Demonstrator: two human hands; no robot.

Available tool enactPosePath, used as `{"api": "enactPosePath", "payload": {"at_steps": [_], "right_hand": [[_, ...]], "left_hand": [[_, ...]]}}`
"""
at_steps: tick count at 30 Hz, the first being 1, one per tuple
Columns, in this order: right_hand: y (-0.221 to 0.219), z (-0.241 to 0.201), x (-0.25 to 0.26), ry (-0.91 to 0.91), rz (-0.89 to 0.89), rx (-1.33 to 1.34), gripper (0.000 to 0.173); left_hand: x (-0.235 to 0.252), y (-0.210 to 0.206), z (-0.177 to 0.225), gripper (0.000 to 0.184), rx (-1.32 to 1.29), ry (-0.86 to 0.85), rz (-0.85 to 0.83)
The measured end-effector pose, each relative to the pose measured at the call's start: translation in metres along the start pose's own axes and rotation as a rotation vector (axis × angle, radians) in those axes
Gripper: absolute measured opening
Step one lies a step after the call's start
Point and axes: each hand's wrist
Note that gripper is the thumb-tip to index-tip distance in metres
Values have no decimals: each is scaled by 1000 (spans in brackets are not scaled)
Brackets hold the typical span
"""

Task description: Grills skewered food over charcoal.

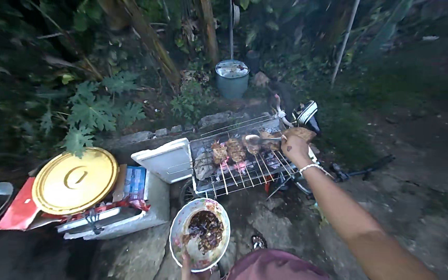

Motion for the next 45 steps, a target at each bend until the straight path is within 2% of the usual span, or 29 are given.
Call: {"api": "enactPosePath", "payload": {"at_steps": [6, 16, 28, 38, 43, 45], "right_hand": [[-3, -6, 3, 15, 13, 1, 36], [13, -7, -42, -83, -5, -39, 35], [3, -31, -10, -69, 84, -74, 33], [15, -31, -56, -114, 75, -79, 33], [13, -41, -40, -126, 97, -76, 33], [8, -42, -28, -105, 95, -70, 34]], "left_hand": [[4, 8, 5, 24, -9, -17, -17], [11, 20, 20, 27, 30, 7, -8], [19, 34, 36, 25, 49, 14, -28], [22, 41, 43, 23, 25, -8, -8], [26, 42, 44, 30, 1, 12, -24], [25, 41, 45, 26, 15, 17, -15]]}}
Point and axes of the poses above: each hand's wrist, its own x-axis towards the middle knuckle, its own y-axis out of the back of the hand, z = x × y, and after that the axes turned 6 degrees about y, right-handed
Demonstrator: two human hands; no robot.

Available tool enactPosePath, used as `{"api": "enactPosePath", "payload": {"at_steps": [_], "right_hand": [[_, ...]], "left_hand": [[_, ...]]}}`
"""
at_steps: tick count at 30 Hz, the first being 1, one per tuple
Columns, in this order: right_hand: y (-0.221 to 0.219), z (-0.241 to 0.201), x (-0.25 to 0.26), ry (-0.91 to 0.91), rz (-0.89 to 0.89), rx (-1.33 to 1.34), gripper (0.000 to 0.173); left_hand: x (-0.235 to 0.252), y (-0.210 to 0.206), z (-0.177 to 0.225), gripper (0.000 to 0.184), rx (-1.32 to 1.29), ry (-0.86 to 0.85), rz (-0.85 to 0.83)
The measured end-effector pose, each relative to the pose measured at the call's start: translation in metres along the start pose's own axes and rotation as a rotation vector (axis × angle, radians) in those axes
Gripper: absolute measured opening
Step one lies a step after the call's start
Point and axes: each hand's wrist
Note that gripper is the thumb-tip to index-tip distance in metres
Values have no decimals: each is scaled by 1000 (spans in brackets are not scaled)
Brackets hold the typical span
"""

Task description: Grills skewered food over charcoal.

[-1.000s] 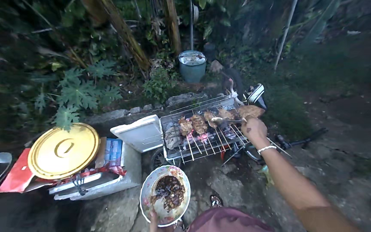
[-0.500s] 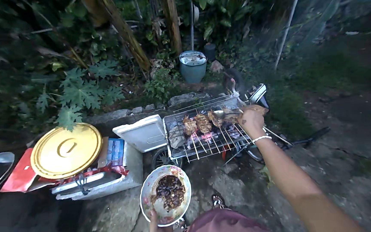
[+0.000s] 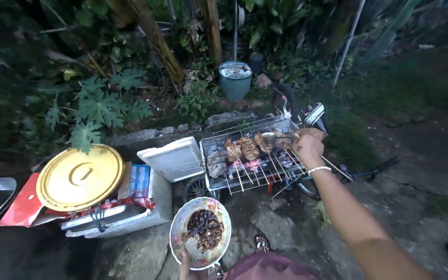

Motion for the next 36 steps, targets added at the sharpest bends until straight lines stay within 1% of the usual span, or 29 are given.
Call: {"api": "enactPosePath", "payload": {"at_steps": [3, 9, 13, 18, 21, 24, 26, 29, 31, 34, 36], "right_hand": [[-6, -5, 10, 35, -8, 11, 34], [-7, -10, 11, 110, 7, -13, 31], [-2, 0, 7, 100, -15, -30, 35], [12, 15, -13, 92, -19, -54, 32], [7, 25, -24, 190, 41, -83, 33], [-5, 26, -31, 296, 80, -109, 34], [-14, 24, -31, 357, 124, -104, 31], [-16, 10, -26, 331, 76, -116, 31], [-19, 9, -22, 367, 135, -106, 31], [-15, 3, -20, 319, 50, -132, 35], [-20, 8, -20, 349, 122, -126, 31]], "left_hand": [[0, -2, 0, 23, 54, 2, 40], [-1, 0, 4, 22, 49, 21, 31], [-1, 1, 5, 26, 45, 28, 25], [-1, -1, 7, 28, 49, 26, 55], [1, 1, 4, 27, 28, 9, 32], [2, -1, 2, 26, 39, 12, 33], [4, -2, 2, 26, 43, 25, 14], [2, -5, 3, 26, 51, 45, -13], [0, -11, 5, 31, 89, 61, 32], [-1, -10, 5, 33, 145, 74, 63], [-1, -6, 4, 32, 135, 71, 44]]}}
Point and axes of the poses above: each hand's wrist, its own x-axis towards the middle knuckle, its own y-axis out of the back of the hand, z = x × y, and after that the axes turned 6 degrees about y, right-handed
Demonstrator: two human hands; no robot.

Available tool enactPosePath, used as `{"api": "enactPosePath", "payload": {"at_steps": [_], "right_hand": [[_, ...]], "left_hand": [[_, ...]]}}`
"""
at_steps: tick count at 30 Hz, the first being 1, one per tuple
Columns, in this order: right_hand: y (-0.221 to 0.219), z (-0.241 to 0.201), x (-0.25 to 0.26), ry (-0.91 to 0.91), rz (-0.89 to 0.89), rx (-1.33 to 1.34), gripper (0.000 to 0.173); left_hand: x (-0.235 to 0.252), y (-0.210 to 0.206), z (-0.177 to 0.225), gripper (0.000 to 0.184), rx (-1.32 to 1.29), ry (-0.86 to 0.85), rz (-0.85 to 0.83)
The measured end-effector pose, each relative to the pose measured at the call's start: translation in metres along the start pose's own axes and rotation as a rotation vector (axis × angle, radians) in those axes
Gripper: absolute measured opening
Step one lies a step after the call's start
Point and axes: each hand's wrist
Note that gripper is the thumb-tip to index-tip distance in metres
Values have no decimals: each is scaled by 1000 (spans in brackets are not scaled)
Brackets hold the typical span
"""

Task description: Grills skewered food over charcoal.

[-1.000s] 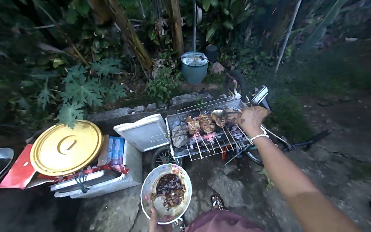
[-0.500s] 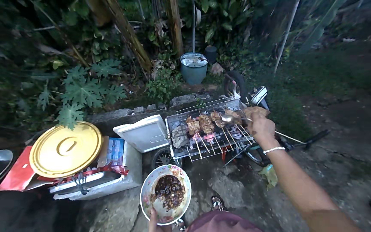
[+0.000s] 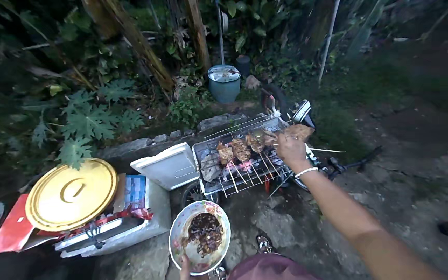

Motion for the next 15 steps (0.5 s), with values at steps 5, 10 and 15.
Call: {"api": "enactPosePath", "payload": {"at_steps": [5, 10, 15], "right_hand": [[-1, 5, -8, -78, -42, 10, 32], [15, 7, -49, -102, 286, 256, 31], [24, -41, -113, 223, 269, 502, 29]], "left_hand": [[0, 7, -2, 28, -49, -7, -20], [-3, 5, 0, 27, -64, -12, -30], [1, 6, -6, 37, -32, -1, -31]]}}
Point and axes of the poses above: each hand's wrist, its own x-axis towards the middle knuckle, its own y-axis out of the back of the hand, z = x × y, and after that the axes turned 6 degrees about y, right-handed
